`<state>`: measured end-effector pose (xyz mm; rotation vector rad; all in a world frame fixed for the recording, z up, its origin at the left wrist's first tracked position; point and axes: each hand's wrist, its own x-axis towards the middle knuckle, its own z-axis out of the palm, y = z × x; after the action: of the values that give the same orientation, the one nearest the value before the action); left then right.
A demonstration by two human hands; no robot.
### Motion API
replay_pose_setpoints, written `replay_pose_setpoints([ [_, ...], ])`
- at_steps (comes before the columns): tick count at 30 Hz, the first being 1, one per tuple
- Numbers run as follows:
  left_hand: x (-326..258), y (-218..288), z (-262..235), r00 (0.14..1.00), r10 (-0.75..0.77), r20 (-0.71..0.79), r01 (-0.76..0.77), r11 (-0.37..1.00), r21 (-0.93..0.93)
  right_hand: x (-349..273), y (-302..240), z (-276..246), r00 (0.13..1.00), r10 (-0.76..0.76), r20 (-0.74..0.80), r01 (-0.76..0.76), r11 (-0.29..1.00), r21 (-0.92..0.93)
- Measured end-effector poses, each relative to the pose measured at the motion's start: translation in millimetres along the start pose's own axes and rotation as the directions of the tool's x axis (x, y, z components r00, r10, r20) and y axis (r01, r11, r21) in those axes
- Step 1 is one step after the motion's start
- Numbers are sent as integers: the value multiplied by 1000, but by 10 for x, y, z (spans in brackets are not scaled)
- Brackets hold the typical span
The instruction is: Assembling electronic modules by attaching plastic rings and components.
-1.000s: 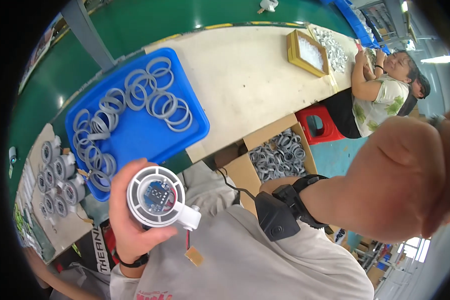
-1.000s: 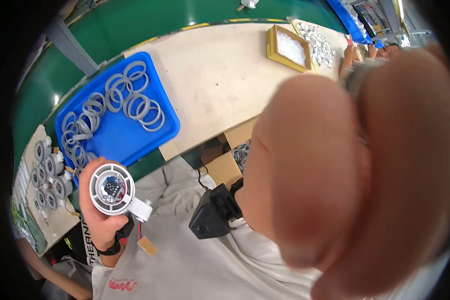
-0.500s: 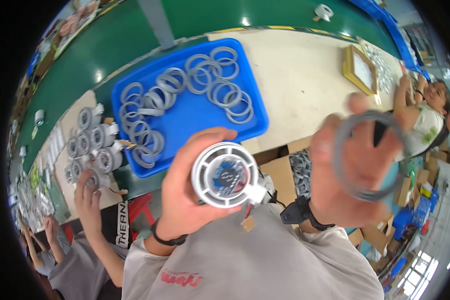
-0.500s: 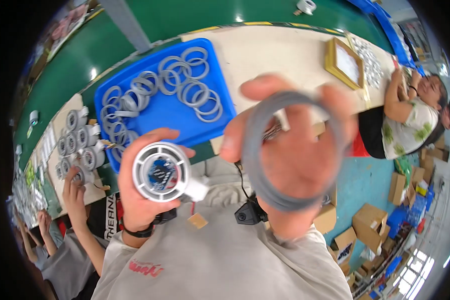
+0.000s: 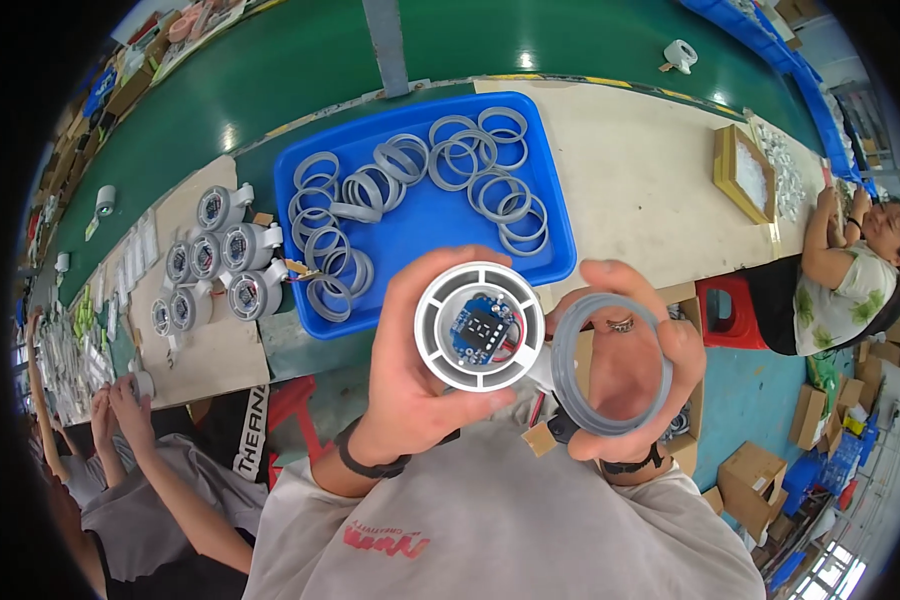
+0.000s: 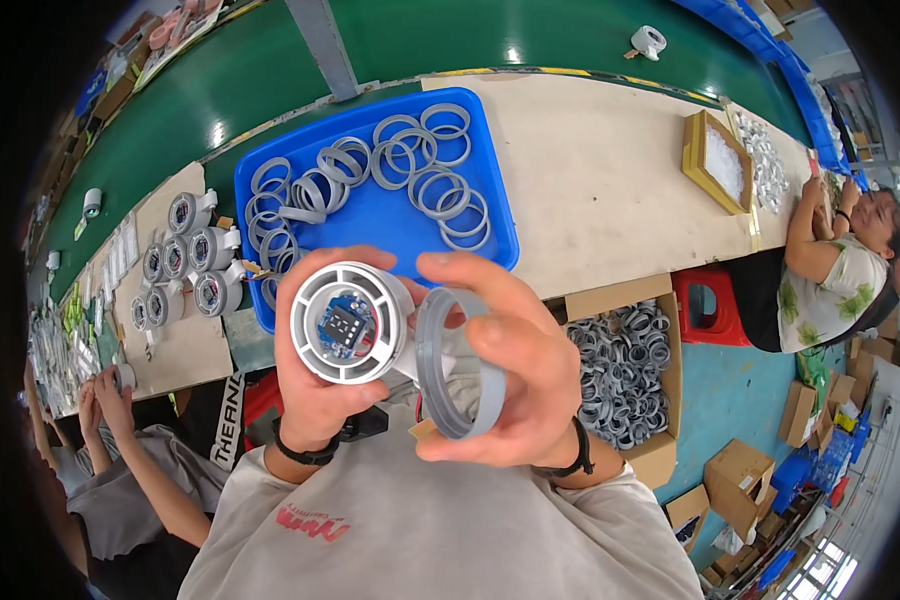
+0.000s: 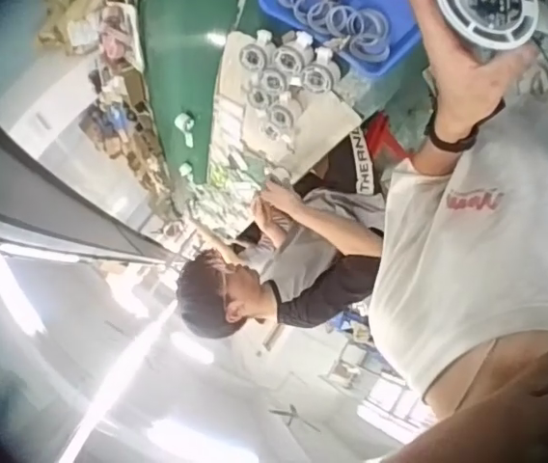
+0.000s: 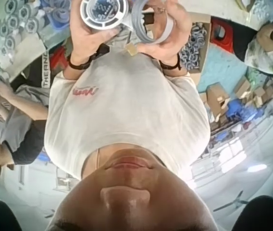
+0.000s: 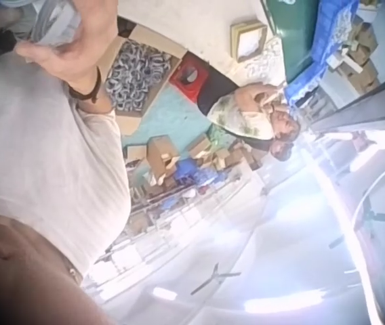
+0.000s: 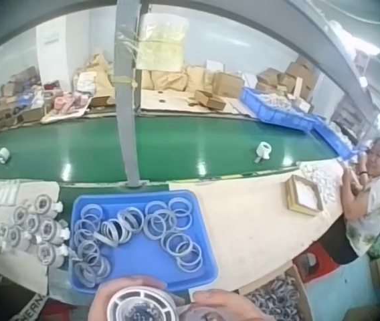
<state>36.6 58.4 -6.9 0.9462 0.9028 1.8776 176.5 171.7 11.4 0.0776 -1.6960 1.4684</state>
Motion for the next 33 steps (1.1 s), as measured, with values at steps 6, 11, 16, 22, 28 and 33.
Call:
replay_pose_setpoints([
  [6, -15, 31, 38, 991, -55, -122, 46, 996, -71, -20, -56, 34, 999, 3, -47, -8, 993, -119],
  [11, 0, -13, 34, 993, 80, -81, -86, 994, -73, 27, -112, 41, 1000, -5, -7, 3, 974, -228],
  [16, 10, -44, 1, 991, 128, -45, -129, 991, -32, 13, -48, 49, 999, -32, -43, 26, 992, -122],
  [22, 43, 37, -27, 965, 262, 8, -202, 722, 662, 143, -197, 124, 984, 170, 44, -133, 883, -451],
  [28, 60, -134, -9, 953, 298, 54, -134, 256, 957, 132, -40, 160, 924, 370, 92, -239, 749, -618],
  [33, 99, -41, 65, 978, 112, 177, -208, 400, 893, 202, 299, 48, 861, 492, -131, -482, 870, 103],
])
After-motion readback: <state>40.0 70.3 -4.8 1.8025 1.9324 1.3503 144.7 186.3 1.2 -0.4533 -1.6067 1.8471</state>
